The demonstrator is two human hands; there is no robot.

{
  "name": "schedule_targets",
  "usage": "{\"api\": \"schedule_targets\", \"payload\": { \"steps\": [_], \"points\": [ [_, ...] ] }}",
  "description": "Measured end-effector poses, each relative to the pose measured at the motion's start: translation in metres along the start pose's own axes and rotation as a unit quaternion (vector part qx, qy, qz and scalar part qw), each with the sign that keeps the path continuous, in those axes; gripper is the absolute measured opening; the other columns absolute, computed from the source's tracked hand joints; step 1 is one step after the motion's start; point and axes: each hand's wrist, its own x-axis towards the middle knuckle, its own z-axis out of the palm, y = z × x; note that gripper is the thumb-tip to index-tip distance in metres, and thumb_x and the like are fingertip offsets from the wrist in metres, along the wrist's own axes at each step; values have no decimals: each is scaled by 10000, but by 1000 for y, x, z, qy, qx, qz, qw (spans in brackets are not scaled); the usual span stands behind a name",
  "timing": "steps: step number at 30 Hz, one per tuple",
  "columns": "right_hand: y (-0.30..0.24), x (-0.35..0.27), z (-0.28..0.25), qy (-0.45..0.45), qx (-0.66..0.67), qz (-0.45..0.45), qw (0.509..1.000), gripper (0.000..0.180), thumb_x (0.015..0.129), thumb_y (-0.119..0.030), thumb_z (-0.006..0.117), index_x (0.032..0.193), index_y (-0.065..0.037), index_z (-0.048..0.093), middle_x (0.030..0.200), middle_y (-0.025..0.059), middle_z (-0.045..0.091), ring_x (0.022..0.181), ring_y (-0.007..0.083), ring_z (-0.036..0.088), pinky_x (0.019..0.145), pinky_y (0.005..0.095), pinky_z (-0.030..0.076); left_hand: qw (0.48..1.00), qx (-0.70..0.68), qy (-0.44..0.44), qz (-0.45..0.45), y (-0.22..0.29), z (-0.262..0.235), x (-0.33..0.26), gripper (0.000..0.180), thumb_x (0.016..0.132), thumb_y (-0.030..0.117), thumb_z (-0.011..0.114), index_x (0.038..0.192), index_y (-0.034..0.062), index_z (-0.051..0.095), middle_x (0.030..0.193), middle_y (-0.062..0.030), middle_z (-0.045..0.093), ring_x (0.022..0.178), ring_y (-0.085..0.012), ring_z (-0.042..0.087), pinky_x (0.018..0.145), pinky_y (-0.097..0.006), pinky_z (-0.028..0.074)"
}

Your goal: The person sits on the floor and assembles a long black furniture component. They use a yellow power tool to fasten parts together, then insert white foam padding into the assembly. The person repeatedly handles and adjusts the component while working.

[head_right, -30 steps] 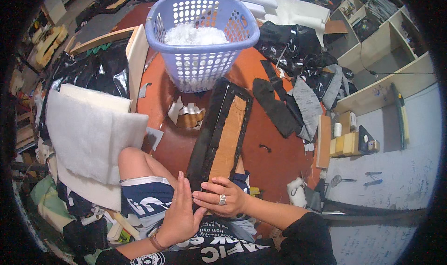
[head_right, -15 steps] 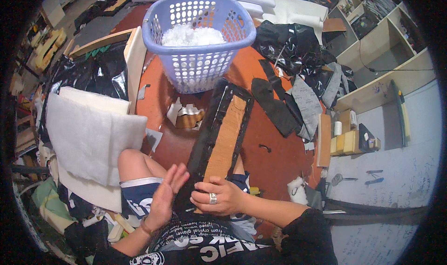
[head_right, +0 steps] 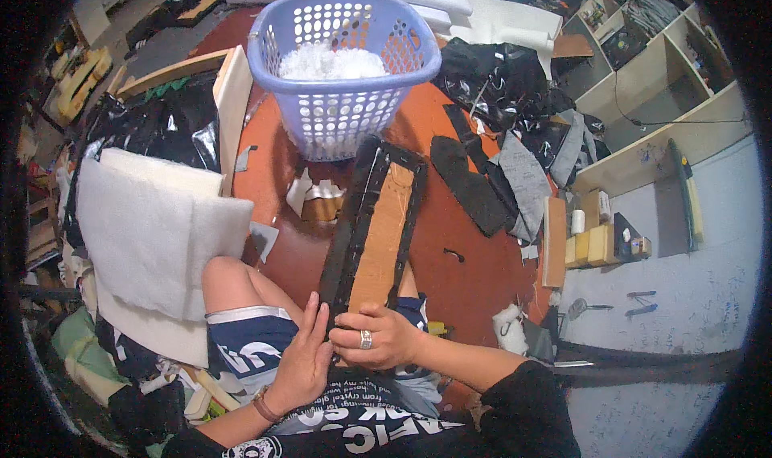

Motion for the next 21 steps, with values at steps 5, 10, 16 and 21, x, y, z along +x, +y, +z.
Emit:
{"api": "schedule_targets", "payload": {
  "steps": [5,10,16,21],
  "points": [
    [-6,-1,-8,16,22,46,999,270,813,-222,804,1056,-118,749,1193,40,710,1155,288,678,859,422,505,1000,-3,11,-20,8,2,2,624,1099,219,511,1683,85,341,1770,-229,203,1368,-528,557,1053,-508,542],
    [-18,-66,-17,200,-90,349,911,220,759,-60,746,977,-57,772,1086,134,722,959,365,692,821,477,557,998,33,-23,-57,33,-1,4,691,1044,122,534,1676,-12,287,1775,-262,153,1547,-494,366,1237,-491,374],
    [-37,-289,62,-267,-34,777,569,439,959,-404,702,1097,12,734,1169,331,707,1154,496,676,964,565,567,996,28,29,-74,33,8,5,796,1016,116,598,1680,-55,192,1751,-287,207,1562,-492,339,1267,-490,332],
    [-69,-376,141,-131,-50,871,470,457,909,-386,739,1141,7,741,1136,303,746,1063,519,728,918,590,588,995,78,14,-65,44,8,8,831,997,81,611,1684,-57,164,1751,-294,201,1576,-483,322,1277,-479,314]
  ]
}}
